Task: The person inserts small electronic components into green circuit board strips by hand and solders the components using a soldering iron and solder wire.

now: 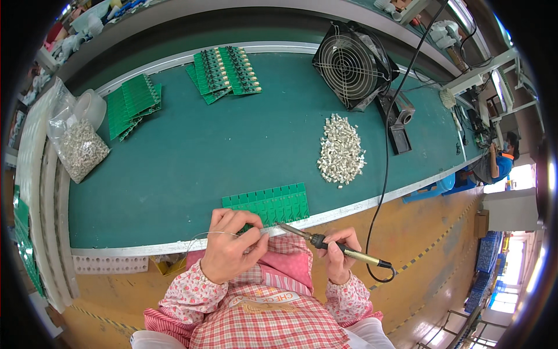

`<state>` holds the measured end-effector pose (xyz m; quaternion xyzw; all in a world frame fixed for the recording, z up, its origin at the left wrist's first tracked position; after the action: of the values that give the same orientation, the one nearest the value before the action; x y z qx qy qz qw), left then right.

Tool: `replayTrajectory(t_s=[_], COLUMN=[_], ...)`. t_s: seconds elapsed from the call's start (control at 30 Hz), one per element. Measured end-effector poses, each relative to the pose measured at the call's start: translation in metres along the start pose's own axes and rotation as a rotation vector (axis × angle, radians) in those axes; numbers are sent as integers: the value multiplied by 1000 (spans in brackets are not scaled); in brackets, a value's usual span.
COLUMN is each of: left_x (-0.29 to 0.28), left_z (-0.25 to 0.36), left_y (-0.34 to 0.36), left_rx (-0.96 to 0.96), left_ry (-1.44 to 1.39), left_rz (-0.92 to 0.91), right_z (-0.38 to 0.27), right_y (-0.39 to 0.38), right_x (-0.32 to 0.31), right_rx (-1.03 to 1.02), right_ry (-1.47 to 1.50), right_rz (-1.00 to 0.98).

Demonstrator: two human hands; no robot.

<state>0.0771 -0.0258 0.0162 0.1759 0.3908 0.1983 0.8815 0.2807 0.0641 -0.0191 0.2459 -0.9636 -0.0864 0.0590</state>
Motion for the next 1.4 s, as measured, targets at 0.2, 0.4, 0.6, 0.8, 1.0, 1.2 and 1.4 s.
replayTrajectory(t_s=[0.2,0.4,0.6,0.8,1.0,1.2,1.4], left_x=[1,0,-3,-8,-7,-5,-4], left_z=[1,1,1,-4,-6,-6,-6], left_y=[-1,0,-4,-9,-9,-7,-8], left_rx=[-14,-5,-6,-1,4,-10,-12], left_ry=[-22,15,-41,-6,-1,36,43], left_rz=[4,-22,18,5,-1,1,7], right_z=[-3,-4,-8,-5,-1,1,0], right_y=[0,1,-4,-2,-3,0,0], right_x=[0,2,0,4,8,11,11], right_rx=[-11,-36,-73,-32,11,22,3], right_ry=[3,-21,-77,-41,-13,-9,4], right_rz=[-6,-49,45,30,-19,-47,-54])
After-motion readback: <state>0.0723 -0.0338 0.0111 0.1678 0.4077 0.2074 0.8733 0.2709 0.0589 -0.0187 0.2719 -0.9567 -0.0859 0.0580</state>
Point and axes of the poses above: each hand's wrist, its own y-axis towards the middle knuckle, its own x-axis out of the palm, z = x × y, the point moved 4 cm from there along y, towards the middle knuckle, and after that the axes turned 1 degree about -y, right-handed, at the moved point
